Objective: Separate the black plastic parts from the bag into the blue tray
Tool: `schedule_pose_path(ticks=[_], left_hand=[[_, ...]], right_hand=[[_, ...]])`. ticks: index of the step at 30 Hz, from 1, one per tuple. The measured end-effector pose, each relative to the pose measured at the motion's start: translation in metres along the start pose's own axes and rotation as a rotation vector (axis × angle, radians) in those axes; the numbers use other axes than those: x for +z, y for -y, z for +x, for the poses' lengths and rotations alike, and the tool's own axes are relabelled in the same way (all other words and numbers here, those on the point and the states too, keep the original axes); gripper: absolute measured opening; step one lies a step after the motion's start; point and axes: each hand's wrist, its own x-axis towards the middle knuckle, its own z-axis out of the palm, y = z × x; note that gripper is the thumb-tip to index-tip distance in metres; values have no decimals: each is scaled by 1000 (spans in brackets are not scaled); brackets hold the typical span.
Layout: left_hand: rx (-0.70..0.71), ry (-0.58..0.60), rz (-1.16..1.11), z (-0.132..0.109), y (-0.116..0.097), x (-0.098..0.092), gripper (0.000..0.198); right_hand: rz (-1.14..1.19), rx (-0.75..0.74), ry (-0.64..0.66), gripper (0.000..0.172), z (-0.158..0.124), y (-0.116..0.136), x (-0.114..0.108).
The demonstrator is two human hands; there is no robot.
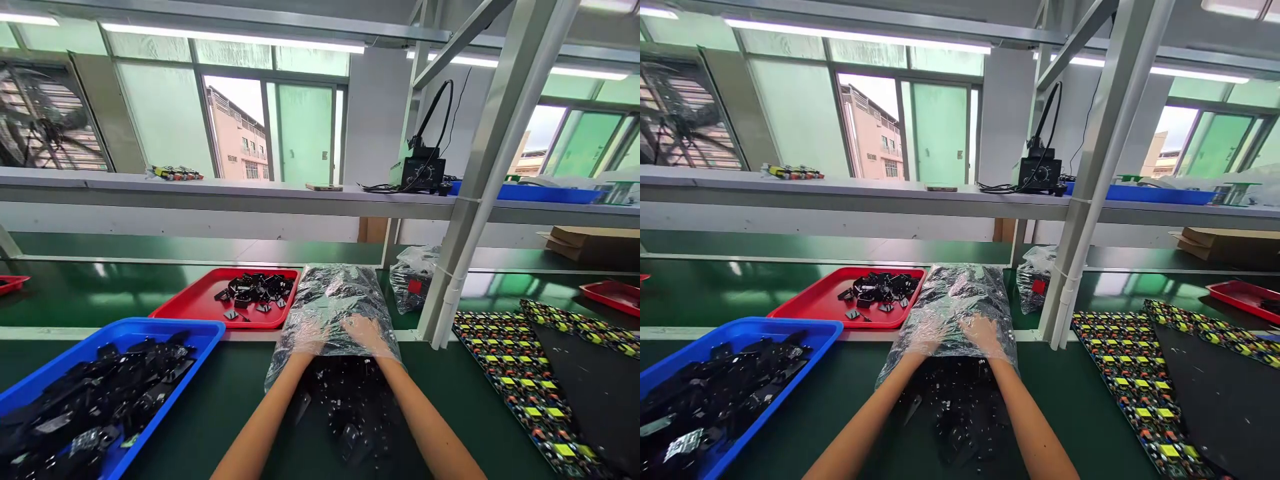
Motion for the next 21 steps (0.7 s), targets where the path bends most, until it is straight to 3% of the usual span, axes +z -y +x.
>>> schedule_pose_path(ticks=[5,9,12,14,16,19,21], left_hand=[[-62,62,15,-9,-7,0,34],[-30,131,3,-21,-27,-17,37],[63,185,-6,-55,-47,-47,42],[113,219,-7,-83,-57,-77,39],[120,227,5,-106,-61,-111,36],[18,131,73,-127,-56,-153,38],[-15,53,48,-140,-47,-163,40]], right_hand=[[19,-6,-77,48,-20,-4,7],[42,-60,-89,49,-43,-7,0],[57,-154,-54,51,-83,-15,-12],[112,-280,-21,56,-121,-26,-23],[229,-409,11,49,-165,-43,-34],[353,-310,-102,40,-226,-79,-40],[372,-185,-242,38,-258,-105,-32]])
